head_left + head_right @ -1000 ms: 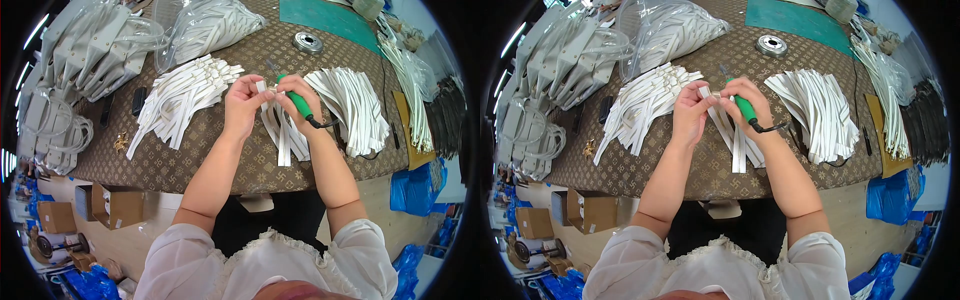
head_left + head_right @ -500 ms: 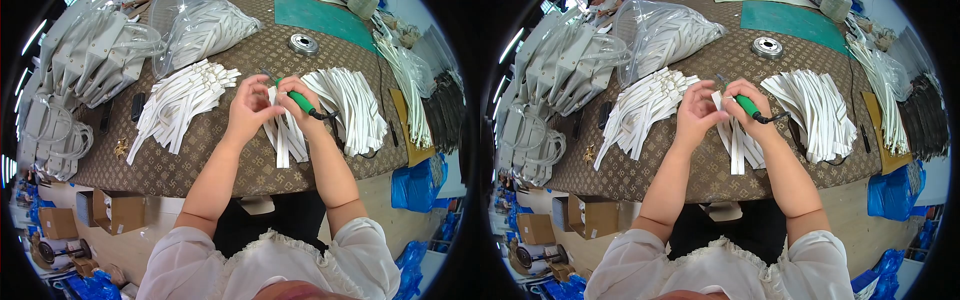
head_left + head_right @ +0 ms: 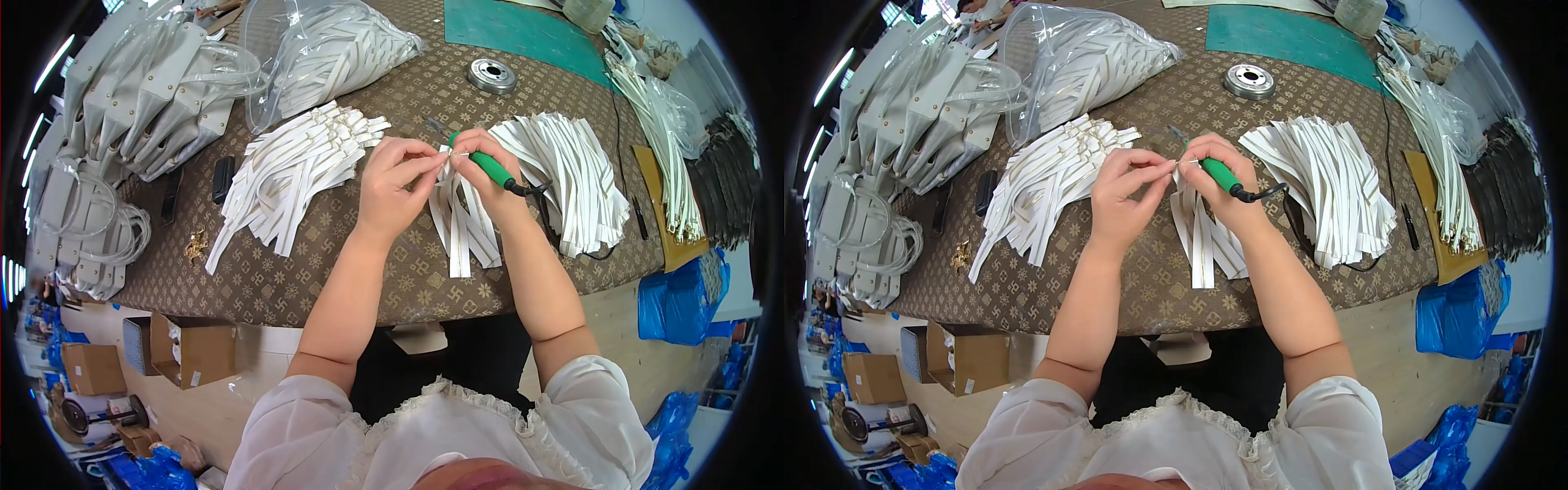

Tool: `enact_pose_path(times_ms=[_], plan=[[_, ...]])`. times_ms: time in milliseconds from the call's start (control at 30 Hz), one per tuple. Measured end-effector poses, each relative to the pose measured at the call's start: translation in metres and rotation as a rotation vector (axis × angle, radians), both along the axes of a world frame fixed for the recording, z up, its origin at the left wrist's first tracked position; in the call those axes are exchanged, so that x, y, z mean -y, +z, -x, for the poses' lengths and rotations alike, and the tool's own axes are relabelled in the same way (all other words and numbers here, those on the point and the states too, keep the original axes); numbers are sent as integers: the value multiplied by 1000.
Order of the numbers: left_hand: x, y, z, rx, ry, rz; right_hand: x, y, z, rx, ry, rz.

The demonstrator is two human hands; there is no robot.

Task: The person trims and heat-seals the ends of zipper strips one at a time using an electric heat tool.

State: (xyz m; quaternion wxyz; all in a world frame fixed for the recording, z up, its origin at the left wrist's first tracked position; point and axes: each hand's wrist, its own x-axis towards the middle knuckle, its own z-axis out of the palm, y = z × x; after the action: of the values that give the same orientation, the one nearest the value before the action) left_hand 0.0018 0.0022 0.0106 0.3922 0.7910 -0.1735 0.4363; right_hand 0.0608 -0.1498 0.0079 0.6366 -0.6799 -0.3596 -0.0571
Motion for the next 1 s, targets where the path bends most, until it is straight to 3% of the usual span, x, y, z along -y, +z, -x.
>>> enact_pose_path(times_ms=[100,367,467,1000], plan=[[3,-2,0,23,18,32,-1,1,1,-111,29,-56],[1,-6,2,51,89,72,-3,-2,-1,-91,43,55],[3,-6,3,-135,-59,237,0,0,0,-64,68,82],[4,-6,2,-182,-92,181,2,0,-3,-48,129,116]])
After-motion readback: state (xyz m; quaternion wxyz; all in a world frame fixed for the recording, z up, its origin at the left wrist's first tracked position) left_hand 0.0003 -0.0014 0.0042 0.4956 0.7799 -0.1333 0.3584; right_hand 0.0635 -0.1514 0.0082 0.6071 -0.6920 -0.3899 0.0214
